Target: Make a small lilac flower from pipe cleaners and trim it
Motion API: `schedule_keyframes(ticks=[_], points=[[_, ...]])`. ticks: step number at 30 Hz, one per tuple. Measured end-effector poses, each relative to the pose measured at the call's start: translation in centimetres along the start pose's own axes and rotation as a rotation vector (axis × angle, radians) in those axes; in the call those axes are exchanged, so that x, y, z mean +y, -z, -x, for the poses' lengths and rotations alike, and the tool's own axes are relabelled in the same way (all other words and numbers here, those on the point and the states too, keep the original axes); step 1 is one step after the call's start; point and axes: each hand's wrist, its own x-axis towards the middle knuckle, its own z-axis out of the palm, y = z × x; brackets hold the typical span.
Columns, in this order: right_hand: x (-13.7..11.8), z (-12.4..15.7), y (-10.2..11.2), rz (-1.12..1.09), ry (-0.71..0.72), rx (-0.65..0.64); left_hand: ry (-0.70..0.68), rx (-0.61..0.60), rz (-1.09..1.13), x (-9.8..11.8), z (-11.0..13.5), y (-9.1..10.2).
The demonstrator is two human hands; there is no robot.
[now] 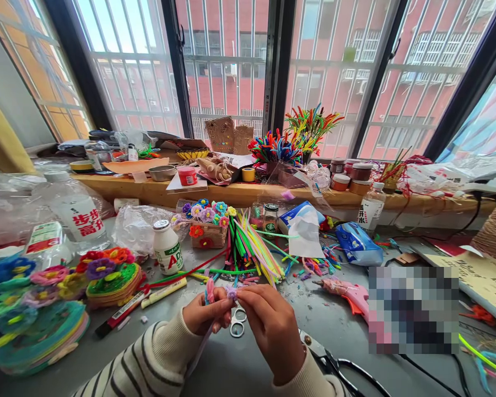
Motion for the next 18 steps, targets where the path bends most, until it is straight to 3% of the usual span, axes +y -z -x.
schedule_keyframes(ticks=[12, 18], points=[[-0.48, 0.02, -0.03, 0.031, -0.023, 0.036, -0.014, -0.041, 0.026, -0.73, -0.28, 0.34], [-0.89, 0.23, -0.17, 0.094, 0.035, 0.059, -0.044, -0.061, 0.027, -0.86, -0.1, 0.08]])
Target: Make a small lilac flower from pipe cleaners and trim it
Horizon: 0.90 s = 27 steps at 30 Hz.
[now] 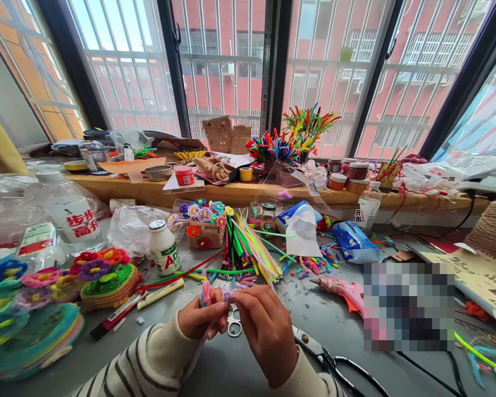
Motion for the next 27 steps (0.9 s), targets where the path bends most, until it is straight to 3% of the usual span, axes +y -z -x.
schedule_keyframes(ticks=[15, 27], points=[[0.2, -0.7, 0.3, -0.022, -0.002, -0.089, -0.028, 0.045, -0.151, -0.1, -0.4, 0.6], [0.1, -0.3, 0.0, -0.01, -0.007, -0.065, -0.096, 0.114, -0.227, 0.4, 0.7, -0.8]])
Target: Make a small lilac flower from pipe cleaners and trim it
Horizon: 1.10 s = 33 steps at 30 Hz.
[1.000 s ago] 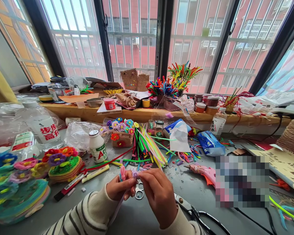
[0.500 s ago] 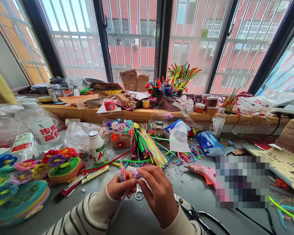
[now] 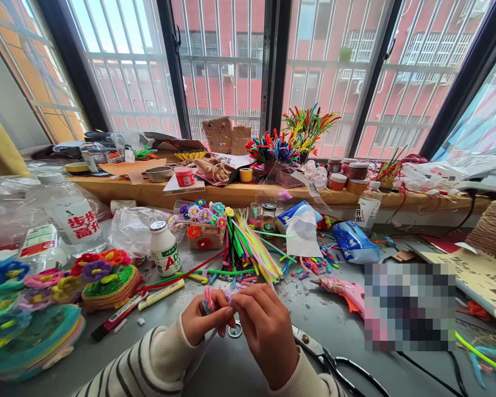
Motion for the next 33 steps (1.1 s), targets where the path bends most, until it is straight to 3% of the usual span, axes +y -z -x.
schedule_keyframes(ticks=[4, 10, 13, 17, 22, 33], points=[[0.0, -0.12, 0.03, -0.039, 0.002, 0.036, 0.008, -0.012, 0.024, -0.03, -0.16, 0.08], [0.17, -0.44, 0.2, -0.198, -0.147, 0.041, 0.223, -0.111, 0.25, 0.01, -0.44, 0.34], [0.28, -0.39, 0.16, -0.211, -0.176, 0.014, 0.264, -0.112, 0.309, -0.01, -0.51, 0.53], [0.33, -0.36, 0.02, -0.117, -0.162, -0.02, 0.199, -0.043, 0.27, -0.18, -0.69, 0.69], [0.48, -0.24, -0.37, -0.004, -0.094, -0.037, 0.075, 0.081, 0.032, -0.2, -0.49, 0.33], [0.73, -0.06, -0.36, 0.056, 0.006, -0.025, 0.059, 0.149, -0.105, -0.07, -0.21, -0.08]])
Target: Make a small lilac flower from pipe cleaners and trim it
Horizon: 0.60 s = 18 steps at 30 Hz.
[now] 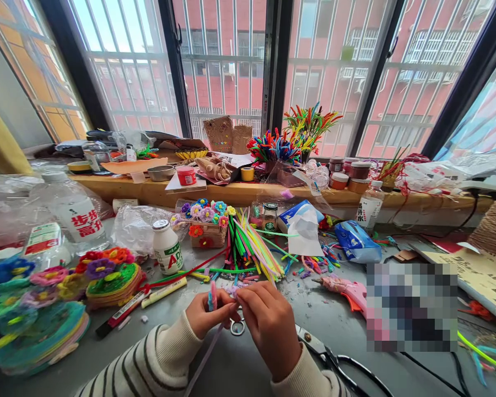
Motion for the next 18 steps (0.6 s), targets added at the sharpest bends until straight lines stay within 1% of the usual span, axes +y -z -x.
schedule_keyframes(ticks=[3, 7, 9, 10, 12, 14, 15, 18], points=[[0.1, 0.3, -0.2, 0.037, 0.032, 0.018, -0.003, -0.002, -0.004, 0.0, 0.1, -0.1], [0.1, 0.6, -0.4, 0.141, 0.139, 0.04, 0.001, -0.01, 0.026, 0.1, 0.2, -0.1], [0.0, 0.6, -0.3, 0.166, 0.176, 0.047, 0.017, -0.033, 0.063, -0.1, -0.1, 0.1], [-0.1, 0.5, -0.3, 0.149, 0.17, 0.052, 0.045, -0.062, 0.095, -0.3, -0.3, 0.3], [-0.2, 0.3, -0.2, 0.06, 0.101, 0.067, 0.144, -0.149, 0.187, -0.7, -0.7, 0.6], [-0.3, 0.1, 0.0, -0.06, -0.007, 0.08, 0.255, -0.243, 0.3, -1.1, -1.0, 0.9], [-0.4, 0.0, 0.0, -0.114, -0.055, 0.079, 0.288, -0.277, 0.352, -1.2, -1.0, 1.0], [-0.5, -0.2, 0.0, -0.218, -0.12, 0.054, 0.303, -0.335, 0.465, -1.2, -0.9, 1.0]])
